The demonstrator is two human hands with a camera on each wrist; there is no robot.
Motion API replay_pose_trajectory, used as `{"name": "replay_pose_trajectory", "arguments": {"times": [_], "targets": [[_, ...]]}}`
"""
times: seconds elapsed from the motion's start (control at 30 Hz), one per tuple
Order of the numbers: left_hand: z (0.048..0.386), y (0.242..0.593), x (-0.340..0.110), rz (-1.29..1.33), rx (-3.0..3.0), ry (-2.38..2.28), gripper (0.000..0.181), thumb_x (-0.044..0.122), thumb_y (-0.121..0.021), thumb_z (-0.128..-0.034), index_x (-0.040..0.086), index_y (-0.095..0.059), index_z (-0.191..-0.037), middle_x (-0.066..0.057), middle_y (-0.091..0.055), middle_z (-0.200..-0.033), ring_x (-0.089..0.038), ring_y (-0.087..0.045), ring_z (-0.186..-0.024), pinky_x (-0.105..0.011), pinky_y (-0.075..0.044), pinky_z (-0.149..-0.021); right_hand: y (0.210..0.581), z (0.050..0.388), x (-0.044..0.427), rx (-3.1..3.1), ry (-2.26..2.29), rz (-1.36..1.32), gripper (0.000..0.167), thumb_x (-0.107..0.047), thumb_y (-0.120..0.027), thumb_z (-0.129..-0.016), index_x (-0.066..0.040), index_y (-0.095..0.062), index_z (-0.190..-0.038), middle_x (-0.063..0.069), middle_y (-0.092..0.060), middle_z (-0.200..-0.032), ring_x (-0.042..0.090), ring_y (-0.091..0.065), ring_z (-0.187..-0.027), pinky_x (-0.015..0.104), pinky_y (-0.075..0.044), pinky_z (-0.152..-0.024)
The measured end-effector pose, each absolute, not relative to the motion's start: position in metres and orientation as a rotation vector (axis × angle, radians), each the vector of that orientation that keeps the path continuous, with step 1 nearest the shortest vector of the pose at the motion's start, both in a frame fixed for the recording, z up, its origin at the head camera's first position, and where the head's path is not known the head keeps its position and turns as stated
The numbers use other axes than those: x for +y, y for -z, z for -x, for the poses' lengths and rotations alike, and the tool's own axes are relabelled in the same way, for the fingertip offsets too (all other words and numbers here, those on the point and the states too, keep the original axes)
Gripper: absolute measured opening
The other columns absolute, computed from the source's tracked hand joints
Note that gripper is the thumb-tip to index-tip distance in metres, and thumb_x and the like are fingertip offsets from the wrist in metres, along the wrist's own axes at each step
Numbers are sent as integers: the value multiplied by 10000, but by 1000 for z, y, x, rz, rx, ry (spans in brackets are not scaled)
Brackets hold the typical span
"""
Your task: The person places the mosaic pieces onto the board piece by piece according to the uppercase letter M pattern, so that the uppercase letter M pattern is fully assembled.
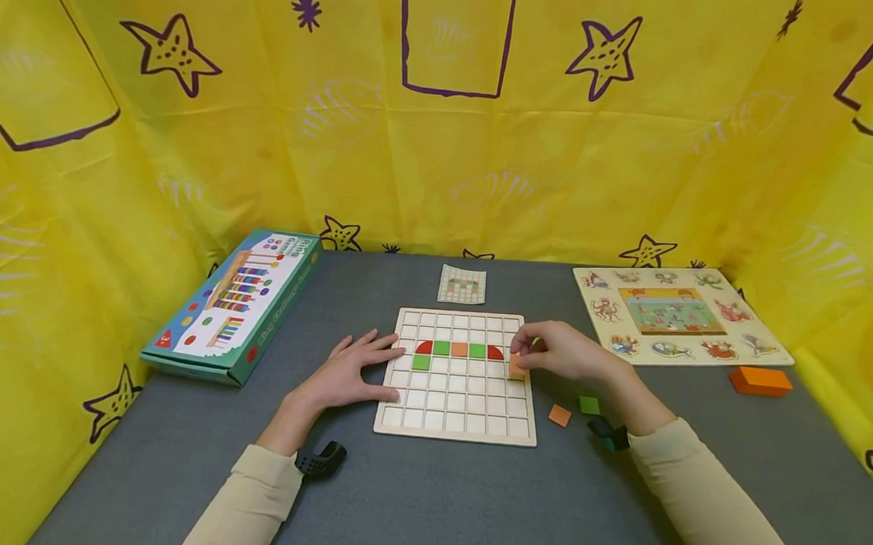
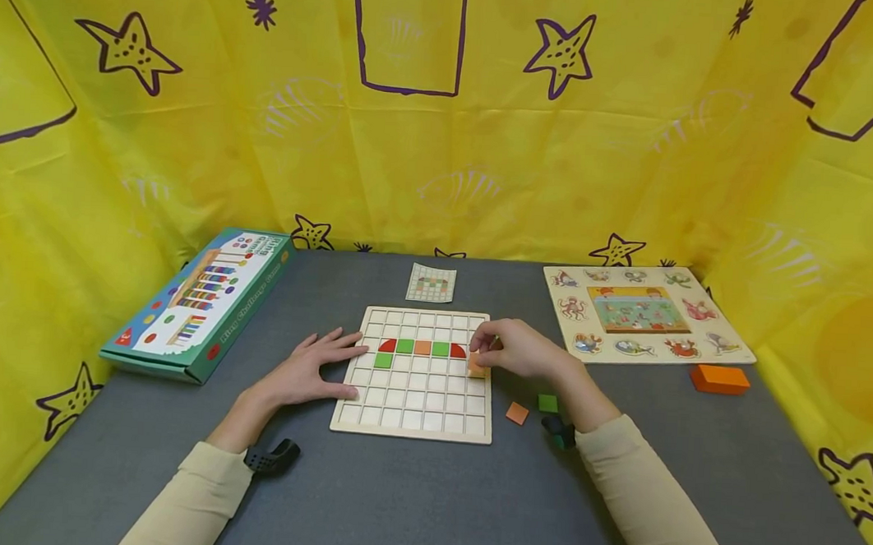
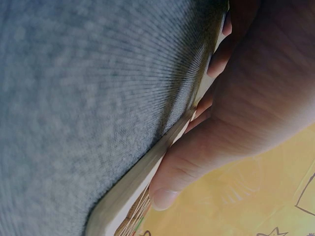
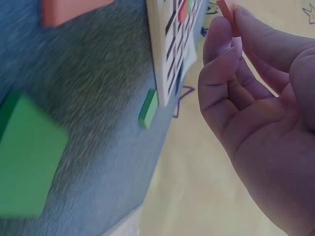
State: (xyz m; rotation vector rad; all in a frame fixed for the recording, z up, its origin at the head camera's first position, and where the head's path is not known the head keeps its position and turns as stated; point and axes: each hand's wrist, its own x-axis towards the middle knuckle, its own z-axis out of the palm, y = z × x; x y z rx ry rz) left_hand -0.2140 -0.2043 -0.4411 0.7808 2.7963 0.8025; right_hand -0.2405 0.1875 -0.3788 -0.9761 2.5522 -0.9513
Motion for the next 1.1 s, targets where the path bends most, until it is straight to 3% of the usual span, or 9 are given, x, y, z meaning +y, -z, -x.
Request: {"name": "replay_pose_trajectory", "arguments": {"times": [0.67,1.1], "targets": [[214,440,-203,-756,2797,-795,862,624,-774,-793,194,-530,-1499,-33,-370,-1599,-356,-176,-1511,-634,-43,-1161,376,254,133,2475,1012,993,67,-90,-728,-940,-89,-693,-997,-26,-626,-859,170,-575,-793,302,-487,-693],[214,440,-203,-759,2802,-790,848,634,-761,-802,204,-534,-1497,-25,-369,-1600,-360,-180,-1510,-638,-43,-1159,384,256,89,2359,1013,1061,46,-76,-710,-950,-76,-683,-987,-24,-618,-875,129,-586,-828,292,-499,-784]]}}
